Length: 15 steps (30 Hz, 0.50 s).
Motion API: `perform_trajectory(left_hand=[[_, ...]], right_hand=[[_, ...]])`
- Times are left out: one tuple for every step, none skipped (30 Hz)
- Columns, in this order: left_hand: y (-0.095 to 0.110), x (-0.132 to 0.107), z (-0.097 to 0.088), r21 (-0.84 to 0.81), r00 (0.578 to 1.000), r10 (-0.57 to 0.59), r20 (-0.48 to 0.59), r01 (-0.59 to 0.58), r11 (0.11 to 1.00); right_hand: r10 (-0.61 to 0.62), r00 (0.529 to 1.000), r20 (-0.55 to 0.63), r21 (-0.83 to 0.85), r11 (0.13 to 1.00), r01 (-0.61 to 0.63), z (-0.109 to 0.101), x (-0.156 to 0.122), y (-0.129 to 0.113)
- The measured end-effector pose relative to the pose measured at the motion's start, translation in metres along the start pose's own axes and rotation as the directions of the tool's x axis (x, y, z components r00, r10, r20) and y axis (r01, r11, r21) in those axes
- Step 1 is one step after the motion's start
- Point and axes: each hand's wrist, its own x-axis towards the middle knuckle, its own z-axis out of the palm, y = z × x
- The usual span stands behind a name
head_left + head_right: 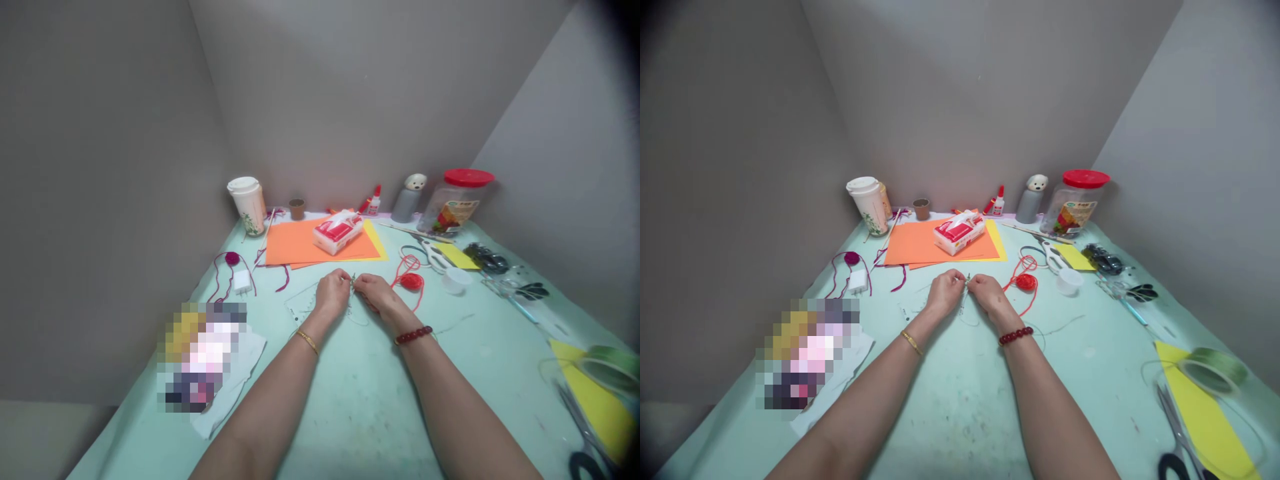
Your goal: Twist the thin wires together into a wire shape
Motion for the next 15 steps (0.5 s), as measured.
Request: perform_trajectory(left_hand=[[0.0000,-0.0003,0.0000,0.000,1.000,0.003,-0.002,-0.003,1.000],[0.0002,-0.0007,-0.0001,0.002,1.000,0.008,-0.004,-0.008,1.000],[0.0004,-0.0010,-0.0002,0.005,1.000,0.014,-0.006,-0.013,1.000],[0.0005,-0.0014,-0.0003,0.011,1.000,0.018,-0.008,-0.018,1.000],[0.0006,-0.0017,-0.0002,0.018,1.000,0.026,-0.012,-0.025,1.000],[0.0006,-0.0019,0.0000,0.027,0.999,0.033,-0.016,-0.033,0.999],[0.0005,-0.0020,0.0005,0.034,0.999,0.040,-0.019,-0.039,0.999],[0.0003,-0.0021,0.0010,0.041,0.999,0.045,-0.020,-0.044,0.998],[0.0001,-0.0020,0.0016,0.047,0.999,0.047,-0.020,-0.046,0.998],[-0.0001,-0.0019,0.0021,0.049,0.999,0.048,-0.021,-0.047,0.998],[-0.0003,-0.0017,0.0024,0.048,0.999,0.049,-0.022,-0.048,0.998],[-0.0004,-0.0014,0.0024,0.042,0.998,0.051,-0.022,-0.050,0.998],[-0.0004,-0.0010,0.0021,0.034,0.999,0.049,-0.019,-0.048,0.998],[-0.0004,-0.0007,0.0015,0.024,0.999,0.044,-0.013,-0.043,0.999],[-0.0003,-0.0003,0.0006,0.012,0.999,0.035,-0.004,-0.035,0.999]], right_hand=[[0.001,1.000,0.000,-0.001,1.000,-0.001,0.0000,0.0002,0.0002],[0.000,1.000,0.000,-0.002,1.000,0.000,0.0000,0.0003,0.0004],[-0.003,1.000,-0.001,-0.002,1.000,0.003,0.0000,0.0003,0.0005],[-0.006,1.000,-0.002,-0.002,1.000,0.006,0.0001,0.0001,0.0005],[-0.009,1.000,-0.004,-0.003,1.000,0.009,0.0003,0.0000,0.0005],[-0.012,1.000,-0.007,-0.004,1.000,0.012,0.0005,-0.0002,0.0004],[-0.014,1.000,-0.011,-0.006,1.000,0.014,0.0007,-0.0004,0.0003],[-0.015,1.000,-0.014,-0.009,1.000,0.015,0.0010,-0.0005,0.0000],[-0.014,1.000,-0.017,-0.012,1.000,0.014,0.0012,-0.0007,-0.0003],[-0.013,1.000,-0.020,-0.015,1.000,0.013,0.0015,-0.0008,-0.0007],[-0.012,1.000,-0.022,-0.019,1.000,0.011,0.0016,-0.0009,-0.0011],[-0.011,1.000,-0.025,-0.022,1.000,0.011,0.0018,-0.0010,-0.0014],[-0.012,1.000,-0.027,-0.025,1.000,0.011,0.0018,-0.0012,-0.0016],[-0.015,0.999,-0.030,-0.026,1.000,0.014,0.0018,-0.0015,-0.0018],[-0.018,0.999,-0.034,-0.028,0.999,0.017,0.0016,-0.0018,-0.0018]])
